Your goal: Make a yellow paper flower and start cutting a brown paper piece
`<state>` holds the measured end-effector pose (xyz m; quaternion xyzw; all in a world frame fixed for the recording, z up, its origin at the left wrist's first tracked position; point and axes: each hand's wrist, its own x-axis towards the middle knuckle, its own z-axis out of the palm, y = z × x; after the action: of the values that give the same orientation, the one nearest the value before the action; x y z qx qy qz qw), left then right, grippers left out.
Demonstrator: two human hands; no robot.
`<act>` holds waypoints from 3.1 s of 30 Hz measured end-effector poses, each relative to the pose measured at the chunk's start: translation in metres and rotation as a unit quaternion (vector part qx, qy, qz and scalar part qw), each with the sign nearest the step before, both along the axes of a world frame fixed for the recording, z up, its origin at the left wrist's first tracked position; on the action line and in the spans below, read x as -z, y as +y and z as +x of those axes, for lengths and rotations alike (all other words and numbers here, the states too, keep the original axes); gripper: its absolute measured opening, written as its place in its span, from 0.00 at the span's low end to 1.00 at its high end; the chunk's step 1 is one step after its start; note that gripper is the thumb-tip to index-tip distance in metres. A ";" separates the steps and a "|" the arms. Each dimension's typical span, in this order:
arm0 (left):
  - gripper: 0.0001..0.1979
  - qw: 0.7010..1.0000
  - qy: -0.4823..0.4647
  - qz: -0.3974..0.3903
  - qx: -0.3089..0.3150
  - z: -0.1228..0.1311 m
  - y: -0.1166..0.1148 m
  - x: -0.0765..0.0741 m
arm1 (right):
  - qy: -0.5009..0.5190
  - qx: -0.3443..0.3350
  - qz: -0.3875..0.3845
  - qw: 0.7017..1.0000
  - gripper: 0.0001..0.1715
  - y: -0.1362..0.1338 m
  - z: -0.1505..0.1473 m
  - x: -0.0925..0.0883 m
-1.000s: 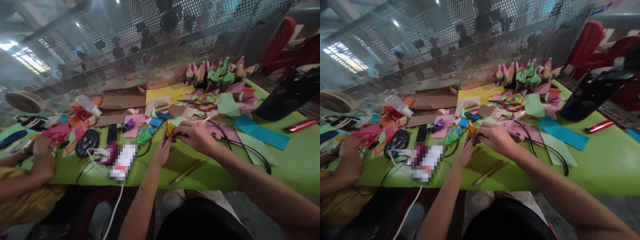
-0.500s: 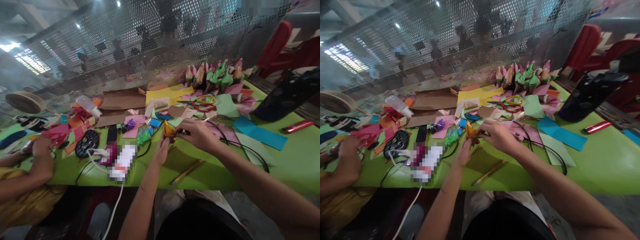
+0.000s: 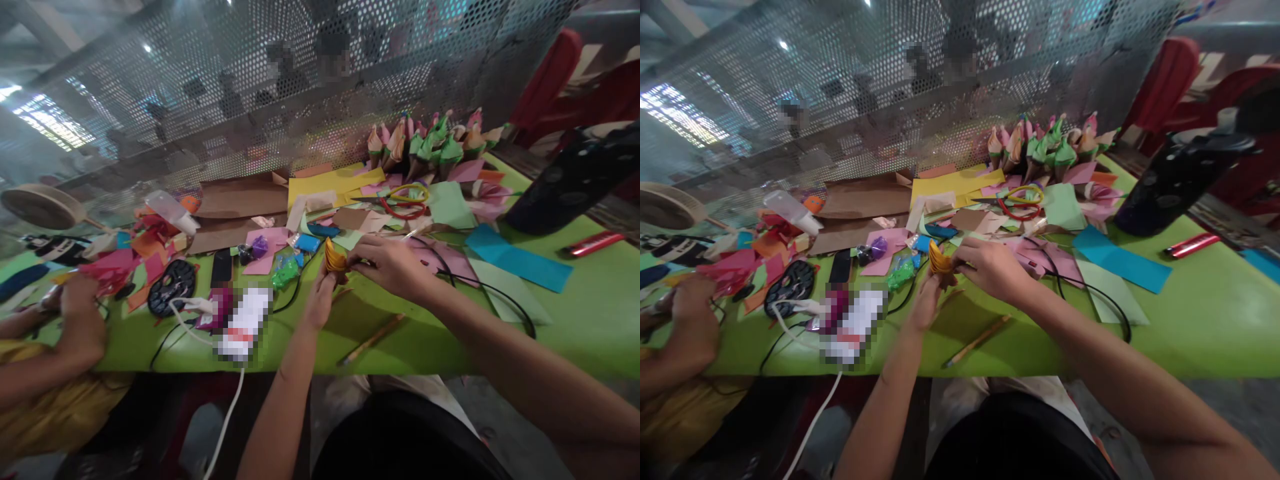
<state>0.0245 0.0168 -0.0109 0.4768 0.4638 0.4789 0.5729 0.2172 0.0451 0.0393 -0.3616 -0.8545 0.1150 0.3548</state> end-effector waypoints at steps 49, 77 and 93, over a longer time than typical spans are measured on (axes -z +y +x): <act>0.27 0.997 -0.048 0.016 -0.064 0.000 -0.001 -0.007 | 0.038 -0.014 0.025 0.999 0.15 -0.005 -0.004 0.001; 0.24 0.996 -0.060 0.019 -0.067 -0.003 0.001 -0.001 | 0.087 -0.034 -0.024 0.995 0.12 -0.004 -0.011 0.002; 0.27 0.996 0.016 0.023 -0.082 0.001 -0.003 -0.010 | 0.078 -0.022 0.005 0.997 0.10 -0.003 -0.009 0.006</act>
<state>0.0259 0.0135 -0.0005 0.4578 0.4994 0.5267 0.5134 0.2086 0.0418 0.0336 -0.3305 -0.8325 0.1463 0.4198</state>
